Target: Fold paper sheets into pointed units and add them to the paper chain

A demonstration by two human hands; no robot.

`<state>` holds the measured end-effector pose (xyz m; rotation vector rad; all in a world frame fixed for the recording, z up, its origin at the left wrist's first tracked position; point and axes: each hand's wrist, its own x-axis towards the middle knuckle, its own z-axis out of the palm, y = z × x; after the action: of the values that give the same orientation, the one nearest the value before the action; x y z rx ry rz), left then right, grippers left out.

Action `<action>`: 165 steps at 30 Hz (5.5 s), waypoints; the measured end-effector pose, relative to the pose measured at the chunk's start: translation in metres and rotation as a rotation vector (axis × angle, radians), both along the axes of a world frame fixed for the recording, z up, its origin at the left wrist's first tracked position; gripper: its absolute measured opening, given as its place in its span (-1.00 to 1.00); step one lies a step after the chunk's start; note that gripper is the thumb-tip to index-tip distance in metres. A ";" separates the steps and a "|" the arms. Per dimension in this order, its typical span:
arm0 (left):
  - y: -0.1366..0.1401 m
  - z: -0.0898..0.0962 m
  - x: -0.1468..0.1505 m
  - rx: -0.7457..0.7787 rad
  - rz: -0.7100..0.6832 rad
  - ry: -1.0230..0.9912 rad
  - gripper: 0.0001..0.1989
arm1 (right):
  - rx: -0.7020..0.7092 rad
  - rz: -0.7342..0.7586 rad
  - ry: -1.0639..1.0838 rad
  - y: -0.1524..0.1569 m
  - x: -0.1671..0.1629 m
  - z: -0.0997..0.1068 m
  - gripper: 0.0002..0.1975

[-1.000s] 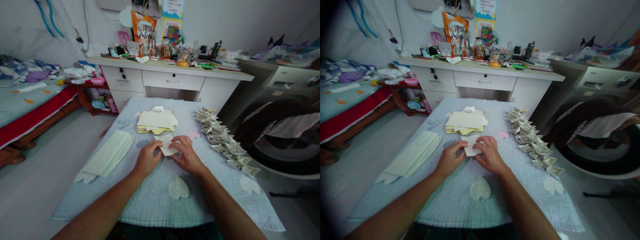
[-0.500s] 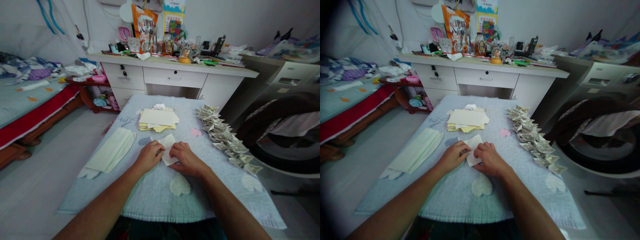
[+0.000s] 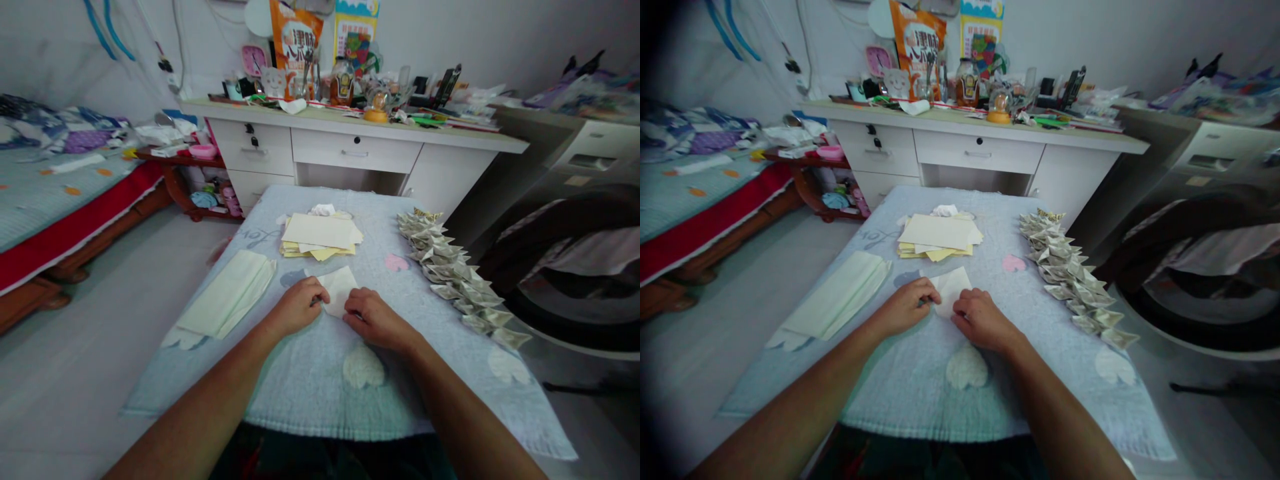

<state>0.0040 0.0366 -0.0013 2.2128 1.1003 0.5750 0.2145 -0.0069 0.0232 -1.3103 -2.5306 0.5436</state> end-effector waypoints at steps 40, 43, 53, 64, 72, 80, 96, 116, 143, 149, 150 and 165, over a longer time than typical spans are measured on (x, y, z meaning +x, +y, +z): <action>-0.006 0.005 0.005 0.074 -0.064 0.047 -0.96 | 0.012 -0.089 0.025 0.003 0.001 -0.004 -0.90; -0.006 0.006 0.004 0.098 -0.045 0.067 -0.97 | -0.038 -0.088 0.085 0.003 0.003 0.001 -0.87; -0.006 0.003 0.006 0.104 -0.015 0.116 -0.92 | 0.014 -0.306 -0.069 0.006 -0.001 -0.008 -0.69; -0.008 0.001 0.010 0.124 0.052 0.160 -0.96 | 0.043 -0.417 -0.169 0.006 -0.004 -0.012 -0.79; -0.006 0.000 0.009 0.087 0.061 0.141 -0.89 | 0.039 -0.440 -0.171 0.006 -0.005 -0.011 -0.80; -0.008 0.001 0.005 0.156 0.021 0.100 -0.76 | 0.051 -0.256 0.097 0.004 0.004 -0.005 -0.91; -0.006 0.005 0.005 0.084 0.000 0.089 -0.94 | -0.187 -0.242 0.147 0.003 0.005 0.002 -0.78; -0.007 -0.003 0.010 0.151 0.051 0.121 -0.94 | -0.106 -0.464 -0.113 0.004 -0.007 0.003 -0.85; -0.007 0.004 0.009 0.080 0.036 0.128 -0.86 | -0.108 -0.539 -0.301 0.004 -0.011 0.001 -0.76; -0.007 0.003 0.008 0.075 0.024 0.119 -0.77 | -0.109 -0.547 -0.319 0.004 -0.012 0.003 -0.75; -0.007 0.003 0.008 0.073 0.025 0.119 -0.77 | -0.108 -0.545 -0.316 0.004 -0.011 0.002 -0.75; -0.004 0.004 0.010 0.059 0.057 0.080 -0.77 | -0.134 -0.532 -0.320 0.004 -0.011 0.005 -0.74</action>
<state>0.0139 0.0327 0.0027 2.2787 1.2053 0.5536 0.2034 -0.0033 0.0284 -2.1708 -2.2422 0.4144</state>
